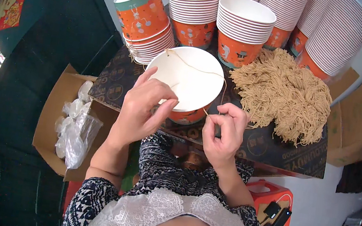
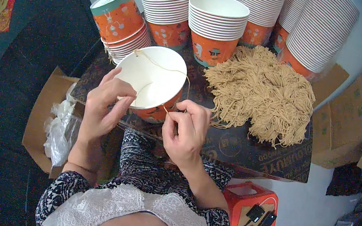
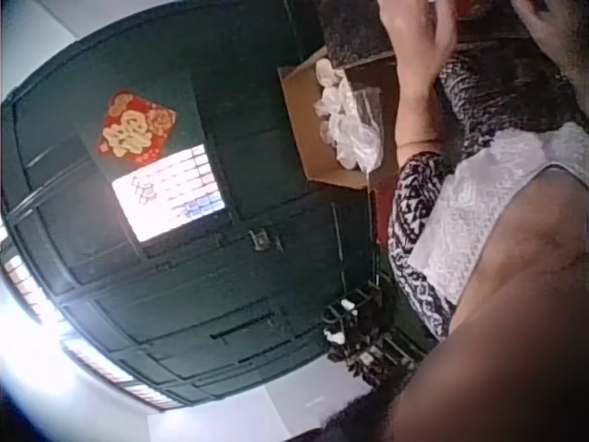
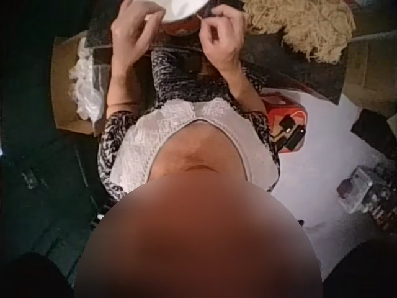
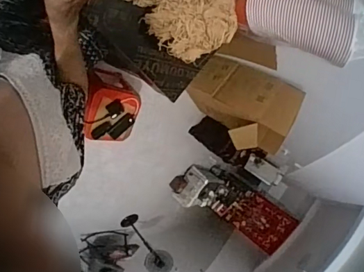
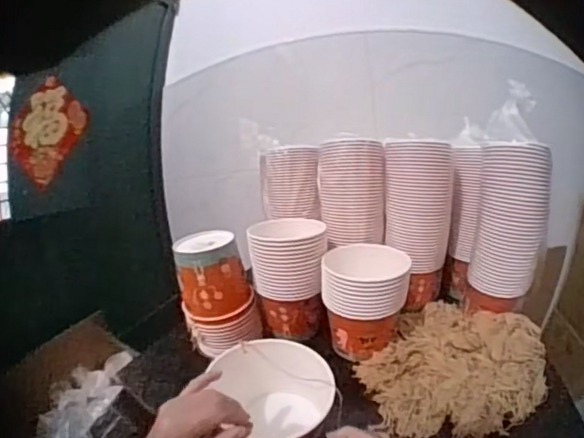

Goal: Threading strings through pre-punched holes in paper cups.

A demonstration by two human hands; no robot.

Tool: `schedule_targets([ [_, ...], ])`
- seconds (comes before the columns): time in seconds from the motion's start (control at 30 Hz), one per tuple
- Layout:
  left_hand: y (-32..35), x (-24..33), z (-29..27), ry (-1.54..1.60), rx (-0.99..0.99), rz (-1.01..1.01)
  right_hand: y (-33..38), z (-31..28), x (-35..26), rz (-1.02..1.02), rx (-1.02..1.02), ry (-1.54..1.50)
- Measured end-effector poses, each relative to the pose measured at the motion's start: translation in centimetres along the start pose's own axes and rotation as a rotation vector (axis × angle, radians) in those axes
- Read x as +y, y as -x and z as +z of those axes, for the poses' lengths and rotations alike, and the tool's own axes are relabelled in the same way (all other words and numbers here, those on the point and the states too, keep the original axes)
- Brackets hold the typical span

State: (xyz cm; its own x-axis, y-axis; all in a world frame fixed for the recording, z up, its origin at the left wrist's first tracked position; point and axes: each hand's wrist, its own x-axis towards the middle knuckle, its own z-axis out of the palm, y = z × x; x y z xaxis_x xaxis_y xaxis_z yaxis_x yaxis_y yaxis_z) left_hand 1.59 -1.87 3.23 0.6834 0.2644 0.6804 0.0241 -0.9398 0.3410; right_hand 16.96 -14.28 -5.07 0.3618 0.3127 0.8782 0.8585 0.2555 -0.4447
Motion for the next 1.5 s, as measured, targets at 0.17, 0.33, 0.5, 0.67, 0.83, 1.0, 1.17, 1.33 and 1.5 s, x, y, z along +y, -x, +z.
schedule_targets([
  [0.17, -2.7, -0.1, 0.1, 0.108, -0.248, -0.149, -0.3, 0.5, 0.4, -0.005, -0.012, -0.003],
  [0.33, -5.2, -1.6, 0.8, 0.066, -0.544, 0.051, -0.7, 0.7, 0.0, -0.008, -0.020, -0.005],
  [0.5, -6.4, -2.1, 1.7, 0.105, -0.754, -0.011, -0.5, 0.9, 0.2, -0.001, -0.029, -0.028],
  [0.67, -5.8, -0.6, 1.0, 0.193, -0.676, -0.199, -0.6, 0.0, 0.5, -0.003, -0.201, 0.021],
  [0.83, -4.9, 0.2, 0.8, 0.155, -0.502, -0.275, -1.9, -2.2, 0.2, 0.019, -0.396, 0.175],
  [1.0, -5.0, 1.2, 0.8, 0.361, -0.415, -0.470, -3.4, -3.7, -0.1, -0.065, -0.364, 0.282],
  [1.17, -4.9, -0.1, 1.4, 0.593, -0.427, -0.552, -4.7, -3.7, -0.7, -0.067, -0.267, 0.245],
  [1.33, -6.0, 0.1, 1.4, 0.824, -0.452, -0.674, -5.3, -3.4, -0.7, -0.103, -0.288, 0.204],
  [1.5, -6.3, -0.6, 1.6, 1.071, -0.487, -0.814, -5.1, -2.8, -0.1, -0.128, -0.251, 0.168],
])
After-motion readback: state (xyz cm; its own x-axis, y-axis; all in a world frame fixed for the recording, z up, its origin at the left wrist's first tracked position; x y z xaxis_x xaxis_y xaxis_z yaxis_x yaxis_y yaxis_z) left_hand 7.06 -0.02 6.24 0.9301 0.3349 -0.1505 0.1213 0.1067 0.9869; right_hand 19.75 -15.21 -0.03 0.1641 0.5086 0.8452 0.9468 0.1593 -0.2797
